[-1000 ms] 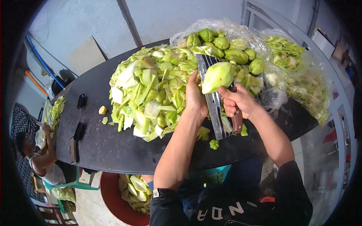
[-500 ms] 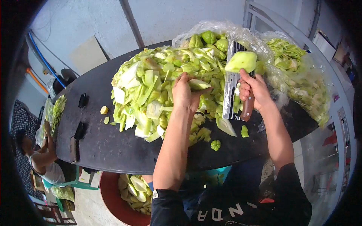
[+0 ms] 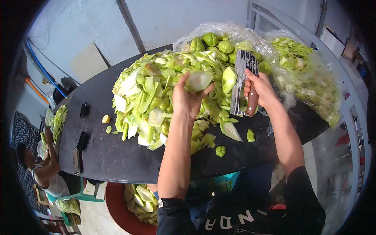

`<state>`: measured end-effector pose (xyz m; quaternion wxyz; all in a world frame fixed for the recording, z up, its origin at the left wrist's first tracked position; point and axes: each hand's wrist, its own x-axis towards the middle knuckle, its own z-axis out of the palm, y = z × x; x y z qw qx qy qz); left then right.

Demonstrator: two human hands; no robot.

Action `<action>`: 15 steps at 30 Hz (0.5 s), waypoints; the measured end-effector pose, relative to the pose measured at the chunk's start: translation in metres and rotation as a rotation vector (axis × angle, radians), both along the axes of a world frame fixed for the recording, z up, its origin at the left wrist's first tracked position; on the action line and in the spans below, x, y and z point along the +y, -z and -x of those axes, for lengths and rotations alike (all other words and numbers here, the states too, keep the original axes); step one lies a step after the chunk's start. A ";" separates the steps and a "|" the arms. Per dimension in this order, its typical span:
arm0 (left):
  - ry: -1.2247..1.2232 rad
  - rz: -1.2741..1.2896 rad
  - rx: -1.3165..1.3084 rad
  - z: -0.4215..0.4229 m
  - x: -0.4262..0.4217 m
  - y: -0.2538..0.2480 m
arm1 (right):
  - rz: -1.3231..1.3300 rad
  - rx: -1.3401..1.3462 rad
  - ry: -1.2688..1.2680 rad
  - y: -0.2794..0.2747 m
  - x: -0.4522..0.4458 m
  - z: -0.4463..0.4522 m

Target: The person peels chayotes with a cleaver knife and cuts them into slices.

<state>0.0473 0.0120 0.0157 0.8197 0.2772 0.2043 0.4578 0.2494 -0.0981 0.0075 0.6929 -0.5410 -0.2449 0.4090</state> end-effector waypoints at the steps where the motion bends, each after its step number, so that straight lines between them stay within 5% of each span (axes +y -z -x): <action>1: 0.058 0.167 -0.153 0.001 0.001 -0.001 | -0.005 -0.012 0.016 0.000 0.000 0.001; 9: 0.019 0.230 -0.353 0.007 0.012 0.009 | -0.239 -0.205 0.220 -0.010 -0.007 0.003; 15: 0.071 0.220 -0.361 0.007 0.008 0.004 | -0.056 -0.226 -0.204 -0.008 -0.015 0.032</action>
